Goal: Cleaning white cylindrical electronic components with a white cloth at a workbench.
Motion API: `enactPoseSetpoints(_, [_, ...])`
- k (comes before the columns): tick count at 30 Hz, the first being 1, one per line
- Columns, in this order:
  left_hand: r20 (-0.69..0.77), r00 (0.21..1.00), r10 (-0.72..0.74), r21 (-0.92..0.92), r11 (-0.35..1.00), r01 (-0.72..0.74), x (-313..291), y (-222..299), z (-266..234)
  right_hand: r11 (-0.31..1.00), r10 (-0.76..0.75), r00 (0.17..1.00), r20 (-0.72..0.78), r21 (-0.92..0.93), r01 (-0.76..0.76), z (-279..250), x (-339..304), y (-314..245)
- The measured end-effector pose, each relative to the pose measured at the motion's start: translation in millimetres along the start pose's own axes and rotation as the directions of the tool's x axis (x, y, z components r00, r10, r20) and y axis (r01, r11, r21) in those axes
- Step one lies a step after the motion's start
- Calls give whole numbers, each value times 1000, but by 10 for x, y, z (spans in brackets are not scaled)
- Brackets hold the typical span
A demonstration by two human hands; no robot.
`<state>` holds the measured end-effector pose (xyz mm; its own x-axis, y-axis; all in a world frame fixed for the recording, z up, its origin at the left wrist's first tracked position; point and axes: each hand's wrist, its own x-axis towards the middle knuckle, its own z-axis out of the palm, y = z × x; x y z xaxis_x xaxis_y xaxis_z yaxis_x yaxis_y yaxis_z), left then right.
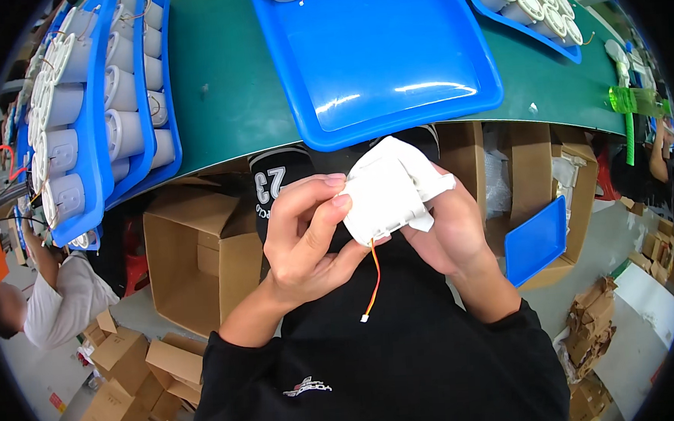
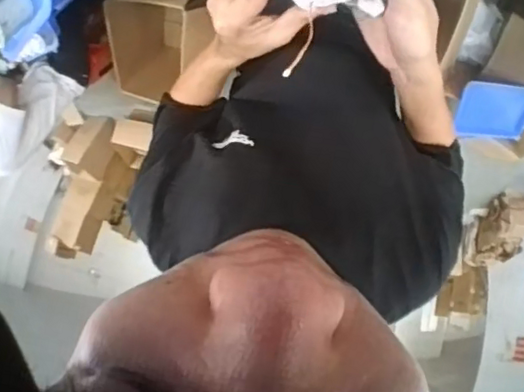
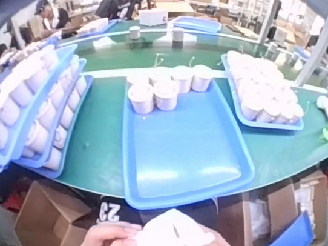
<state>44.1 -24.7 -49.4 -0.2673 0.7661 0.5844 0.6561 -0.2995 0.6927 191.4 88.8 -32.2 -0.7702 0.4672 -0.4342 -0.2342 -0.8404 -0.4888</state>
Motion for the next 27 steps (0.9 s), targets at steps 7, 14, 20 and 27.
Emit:
enactPoseSetpoints(7, [-28, 999, 18, 54, 998, -16, 21, -96, -18, 990, 137, 988, -75, 25, -135, -20, -18, -53])
enactPoseSetpoints(14, [-7, 977, 211, 185, 961, -206, 107, -124, -80, 977, 190, 982, -18, -91, -191, -91, -59, -265])
enactPoseSetpoints(20, [29, 990, 139, 213, 967, -142, 37, -193, -135, 955, -296, 955, 33, 36, 295, -205, -155, -631])
enactPoseSetpoints(27, [18, 926, 377, 237, 898, -370, 93, -107, -172, 703, -450, 880, 154, -546, 456, -267, -216, -420])
